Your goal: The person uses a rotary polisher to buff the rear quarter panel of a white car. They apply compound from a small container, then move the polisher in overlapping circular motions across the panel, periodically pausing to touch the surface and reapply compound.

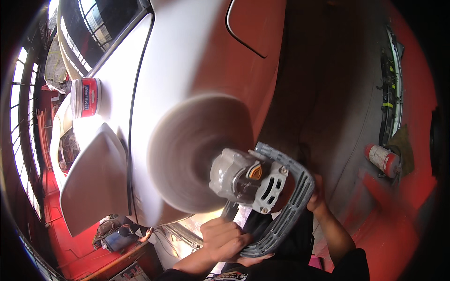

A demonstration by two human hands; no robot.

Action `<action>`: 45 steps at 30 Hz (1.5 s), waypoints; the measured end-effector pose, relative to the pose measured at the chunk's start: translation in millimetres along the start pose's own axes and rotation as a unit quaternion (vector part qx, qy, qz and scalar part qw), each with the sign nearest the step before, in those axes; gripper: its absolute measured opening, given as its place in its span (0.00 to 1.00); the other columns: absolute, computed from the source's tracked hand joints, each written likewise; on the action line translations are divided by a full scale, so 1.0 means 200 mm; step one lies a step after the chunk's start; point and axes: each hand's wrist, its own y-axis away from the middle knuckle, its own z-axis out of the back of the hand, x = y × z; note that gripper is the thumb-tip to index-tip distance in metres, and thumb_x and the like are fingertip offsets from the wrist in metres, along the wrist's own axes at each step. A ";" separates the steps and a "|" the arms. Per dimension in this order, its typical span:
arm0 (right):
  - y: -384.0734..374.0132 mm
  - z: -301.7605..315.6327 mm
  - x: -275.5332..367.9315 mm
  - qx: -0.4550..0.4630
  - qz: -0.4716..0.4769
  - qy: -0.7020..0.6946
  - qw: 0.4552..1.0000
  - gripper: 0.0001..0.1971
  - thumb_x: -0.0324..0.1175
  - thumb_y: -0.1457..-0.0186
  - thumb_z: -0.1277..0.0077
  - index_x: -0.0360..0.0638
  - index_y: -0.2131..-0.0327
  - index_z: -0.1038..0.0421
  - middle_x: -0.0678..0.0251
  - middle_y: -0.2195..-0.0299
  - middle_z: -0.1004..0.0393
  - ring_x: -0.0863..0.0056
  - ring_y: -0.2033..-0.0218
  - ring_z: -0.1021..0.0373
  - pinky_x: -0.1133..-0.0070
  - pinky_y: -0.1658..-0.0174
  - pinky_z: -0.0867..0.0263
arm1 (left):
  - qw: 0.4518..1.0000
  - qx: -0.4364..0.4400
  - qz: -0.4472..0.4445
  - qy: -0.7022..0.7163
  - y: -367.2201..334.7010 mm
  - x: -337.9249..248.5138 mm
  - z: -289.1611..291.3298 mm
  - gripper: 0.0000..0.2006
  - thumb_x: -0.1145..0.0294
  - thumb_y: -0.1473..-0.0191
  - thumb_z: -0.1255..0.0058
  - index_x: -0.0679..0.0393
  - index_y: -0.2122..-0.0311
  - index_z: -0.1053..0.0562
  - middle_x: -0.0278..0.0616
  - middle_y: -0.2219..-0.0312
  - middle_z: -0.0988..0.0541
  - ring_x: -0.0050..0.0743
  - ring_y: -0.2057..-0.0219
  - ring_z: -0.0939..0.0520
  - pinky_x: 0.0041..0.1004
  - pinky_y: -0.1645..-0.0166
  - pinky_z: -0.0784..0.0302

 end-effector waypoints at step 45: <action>0.55 -0.53 -0.54 0.002 -0.002 -0.096 0.995 0.31 0.55 0.35 0.56 0.35 0.44 0.32 0.57 0.50 0.25 0.70 0.51 0.27 0.73 0.48 0.32 | 0.998 -0.064 -0.030 -0.001 0.30 0.05 0.00 0.21 0.53 0.59 0.29 0.53 0.83 0.30 0.27 0.90 0.35 0.23 0.90 0.31 0.25 0.83 0.45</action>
